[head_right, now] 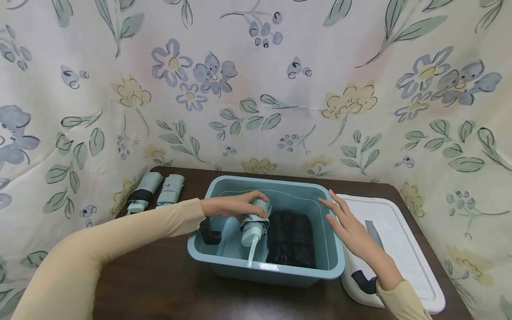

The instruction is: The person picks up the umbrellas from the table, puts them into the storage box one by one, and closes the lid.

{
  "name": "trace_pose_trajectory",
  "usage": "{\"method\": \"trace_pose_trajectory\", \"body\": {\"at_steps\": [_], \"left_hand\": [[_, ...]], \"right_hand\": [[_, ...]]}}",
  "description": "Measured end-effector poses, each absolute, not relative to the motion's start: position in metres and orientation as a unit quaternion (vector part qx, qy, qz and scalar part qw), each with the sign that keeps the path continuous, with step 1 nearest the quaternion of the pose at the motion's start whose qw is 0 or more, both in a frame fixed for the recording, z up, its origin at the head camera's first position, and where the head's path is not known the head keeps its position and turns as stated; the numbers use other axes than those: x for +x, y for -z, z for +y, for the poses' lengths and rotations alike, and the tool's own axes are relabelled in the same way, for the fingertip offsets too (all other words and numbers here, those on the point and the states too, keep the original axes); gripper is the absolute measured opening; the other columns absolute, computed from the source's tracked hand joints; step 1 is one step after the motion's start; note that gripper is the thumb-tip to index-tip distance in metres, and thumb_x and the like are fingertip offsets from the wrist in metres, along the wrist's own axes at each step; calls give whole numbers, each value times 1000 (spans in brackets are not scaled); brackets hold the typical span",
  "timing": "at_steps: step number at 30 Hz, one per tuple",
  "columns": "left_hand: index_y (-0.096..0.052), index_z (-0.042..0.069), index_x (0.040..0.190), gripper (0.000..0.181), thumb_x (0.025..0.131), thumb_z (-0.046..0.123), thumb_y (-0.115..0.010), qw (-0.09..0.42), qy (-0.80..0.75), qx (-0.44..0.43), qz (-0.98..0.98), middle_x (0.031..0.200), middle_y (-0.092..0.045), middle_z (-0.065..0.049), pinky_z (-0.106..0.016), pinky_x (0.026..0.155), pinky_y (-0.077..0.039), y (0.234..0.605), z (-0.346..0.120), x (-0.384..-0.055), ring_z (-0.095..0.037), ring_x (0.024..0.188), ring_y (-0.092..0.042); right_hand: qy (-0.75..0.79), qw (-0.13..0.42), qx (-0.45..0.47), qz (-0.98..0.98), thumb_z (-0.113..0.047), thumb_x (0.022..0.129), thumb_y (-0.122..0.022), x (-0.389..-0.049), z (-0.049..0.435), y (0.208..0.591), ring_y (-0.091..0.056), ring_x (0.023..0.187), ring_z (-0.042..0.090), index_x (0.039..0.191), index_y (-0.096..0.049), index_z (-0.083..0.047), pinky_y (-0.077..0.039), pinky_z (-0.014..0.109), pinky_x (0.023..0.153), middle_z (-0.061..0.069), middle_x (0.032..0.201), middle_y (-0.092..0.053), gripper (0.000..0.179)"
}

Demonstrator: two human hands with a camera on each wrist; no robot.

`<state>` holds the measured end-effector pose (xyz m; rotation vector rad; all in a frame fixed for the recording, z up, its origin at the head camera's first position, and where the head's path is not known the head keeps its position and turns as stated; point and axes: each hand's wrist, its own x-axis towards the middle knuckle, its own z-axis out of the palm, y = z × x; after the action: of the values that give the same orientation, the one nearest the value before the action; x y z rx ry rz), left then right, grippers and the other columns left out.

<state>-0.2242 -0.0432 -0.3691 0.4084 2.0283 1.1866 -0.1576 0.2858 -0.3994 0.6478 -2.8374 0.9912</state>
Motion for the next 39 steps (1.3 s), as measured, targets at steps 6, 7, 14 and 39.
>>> {"method": "trace_pose_trajectory", "body": {"at_steps": [6, 7, 14, 39], "left_hand": [[-39, 22, 133, 55, 84, 30, -65, 377, -439, 164, 799, 135, -32, -11, -43, 72, -48, 372, -37, -226, -27, 106, -45], [-39, 22, 133, 56, 84, 30, -65, 377, -433, 165, 802, 137, -29, -12, -42, 71, -48, 372, -36, -226, -27, 107, -44], [-39, 19, 132, 54, 86, 31, -64, 379, -405, 169, 815, 148, 2, -21, -40, 70, -46, 376, -26, -223, -35, 120, -25], [-36, 17, 113, 46, 82, 23, -69, 319, -366, 147, 861, 117, -24, -20, -34, 63, -36, 410, -9, -216, -28, 89, -37]], "right_hand": [[-319, 32, 212, -923, -21, 101, -38, -157, 286, 399, -20, 132, 50, 145, -31, -18, -29, 75, 82, 11, 155, -5, 45], [-318, 32, 213, -923, -21, 101, -38, -156, 286, 399, -21, 132, 50, 145, -31, -19, -29, 75, 82, 11, 155, -5, 45], [-313, 30, 213, -925, -22, 101, -37, -157, 285, 399, -22, 132, 50, 146, -30, -20, -33, 72, 81, 5, 156, -2, 45], [-314, 29, 210, -925, -23, 101, -37, -156, 286, 399, -25, 129, 52, 146, -29, -22, -33, 73, 79, 4, 156, -2, 46]]}}
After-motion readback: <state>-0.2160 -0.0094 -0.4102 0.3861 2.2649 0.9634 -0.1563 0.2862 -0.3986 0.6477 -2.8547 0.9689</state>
